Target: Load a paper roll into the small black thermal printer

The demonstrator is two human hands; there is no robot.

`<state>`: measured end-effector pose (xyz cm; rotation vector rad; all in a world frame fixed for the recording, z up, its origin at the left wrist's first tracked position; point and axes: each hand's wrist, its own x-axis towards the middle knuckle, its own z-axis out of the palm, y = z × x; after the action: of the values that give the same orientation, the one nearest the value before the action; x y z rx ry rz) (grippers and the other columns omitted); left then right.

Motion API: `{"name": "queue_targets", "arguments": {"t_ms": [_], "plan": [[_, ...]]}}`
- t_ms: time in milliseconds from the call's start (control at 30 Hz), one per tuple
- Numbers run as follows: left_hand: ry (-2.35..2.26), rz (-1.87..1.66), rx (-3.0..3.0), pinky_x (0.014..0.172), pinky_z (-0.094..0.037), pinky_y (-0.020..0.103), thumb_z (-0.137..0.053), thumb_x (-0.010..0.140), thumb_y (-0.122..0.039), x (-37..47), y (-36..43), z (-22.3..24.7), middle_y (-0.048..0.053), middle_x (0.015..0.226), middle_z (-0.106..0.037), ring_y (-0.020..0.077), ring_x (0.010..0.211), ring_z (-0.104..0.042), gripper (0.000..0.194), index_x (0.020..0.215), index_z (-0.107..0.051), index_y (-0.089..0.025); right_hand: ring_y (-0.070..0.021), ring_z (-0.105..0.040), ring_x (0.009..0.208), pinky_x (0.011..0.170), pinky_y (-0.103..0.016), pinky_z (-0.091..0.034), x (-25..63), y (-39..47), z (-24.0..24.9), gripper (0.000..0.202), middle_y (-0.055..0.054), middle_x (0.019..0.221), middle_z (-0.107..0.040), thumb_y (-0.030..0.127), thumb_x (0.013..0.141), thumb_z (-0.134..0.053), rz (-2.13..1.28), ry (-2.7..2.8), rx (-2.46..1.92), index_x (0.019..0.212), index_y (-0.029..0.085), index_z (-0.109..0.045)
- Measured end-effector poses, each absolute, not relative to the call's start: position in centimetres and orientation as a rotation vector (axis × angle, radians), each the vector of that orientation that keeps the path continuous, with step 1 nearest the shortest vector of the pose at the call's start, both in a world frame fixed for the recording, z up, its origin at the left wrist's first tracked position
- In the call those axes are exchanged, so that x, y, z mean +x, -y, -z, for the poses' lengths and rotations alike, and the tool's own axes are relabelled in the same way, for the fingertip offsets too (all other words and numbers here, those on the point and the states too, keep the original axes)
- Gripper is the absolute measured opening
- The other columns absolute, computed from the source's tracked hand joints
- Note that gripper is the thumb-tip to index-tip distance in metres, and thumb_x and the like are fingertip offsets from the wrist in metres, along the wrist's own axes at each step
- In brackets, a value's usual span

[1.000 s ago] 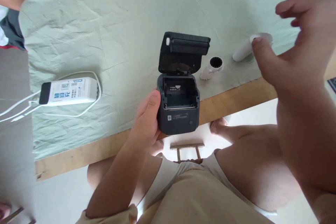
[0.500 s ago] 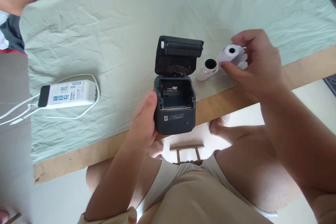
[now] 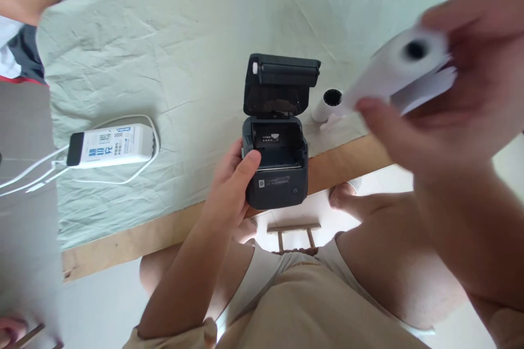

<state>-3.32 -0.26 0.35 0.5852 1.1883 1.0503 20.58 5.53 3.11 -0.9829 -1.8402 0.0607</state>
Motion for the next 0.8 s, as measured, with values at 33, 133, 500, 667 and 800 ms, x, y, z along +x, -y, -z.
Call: {"name": "queue_targets", "arguments": {"t_ms": [33, 133, 500, 667, 800], "plan": [[-1.192, -1.048, 0.61, 0.053, -0.059, 0.022, -0.09, 0.081, -0.057, -3.3, 0.3, -0.4, 0.001, 0.079, -0.075, 0.0155, 0.062, -0.073, 0.042, 0.099, -0.076, -0.022, -0.0228, -0.075, 0.099, 0.078, -0.036, -0.056, 19.4, -4.8, -3.5, 0.038, -0.006, 0.118, -0.079, 0.024, 0.086, -0.078, -0.137, 1.945, -0.945, 0.123, 0.026, -0.068], [-1.212, -1.059, 0.635, 0.056, -0.058, 0.021, -0.089, 0.082, -0.055, -3.4, 0.3, -0.6, 0.001, 0.081, -0.075, 0.0146, 0.065, -0.072, 0.041, 0.1, -0.076, -0.02, -0.0171, -0.076, 0.088, 0.076, -0.033, -0.058, 16.5, -3.5, -3.6, 0.042, 0.001, 0.104, -0.082, 0.005, 0.09, -0.062, -0.212, 2.149, -0.944, 0.126, 0.028, -0.066], [-1.194, -1.061, 0.608, 0.057, -0.056, 0.018, -0.089, 0.084, -0.049, -3.6, 0.4, -0.3, -0.002, 0.08, -0.071, 0.0119, 0.067, -0.068, 0.034, 0.101, -0.077, -0.022, -0.0197, -0.073, 0.089, 0.075, -0.036, -0.051, 16.5, -3.9, -1.7, 0.019, -0.001, 0.098, -0.081, 0.004, 0.088, -0.06, -0.254, 2.21, -0.865, 0.085, 0.023, -0.063], [-1.158, -1.056, 0.609, 0.053, -0.054, 0.02, -0.091, 0.079, -0.048, -3.6, 0.2, -0.4, -0.001, 0.075, -0.069, 0.013, 0.062, -0.065, 0.038, 0.097, -0.073, -0.02, -0.0162, -0.07, 0.081, 0.072, -0.036, -0.049, 16.1, -2.4, -1.7, 0.019, 0.001, 0.091, -0.079, 0.009, 0.092, -0.067, -0.253, 2.222, -0.706, 0.083, 0.024, -0.061], [-1.125, -0.998, 0.634, 0.054, -0.057, 0.023, -0.096, 0.071, -0.035, -3.6, 0.1, -0.9, -0.001, 0.078, -0.07, 0.0152, 0.064, -0.067, 0.044, 0.105, -0.072, -0.02, -0.0159, -0.068, 0.082, 0.074, -0.037, -0.047, 15.9, -1.6, -0.8, 0.02, 0.0, 0.088, -0.075, 0.026, 0.1, -0.066, -0.256, 2.252, -0.652, 0.081, 0.023, -0.061]]}}
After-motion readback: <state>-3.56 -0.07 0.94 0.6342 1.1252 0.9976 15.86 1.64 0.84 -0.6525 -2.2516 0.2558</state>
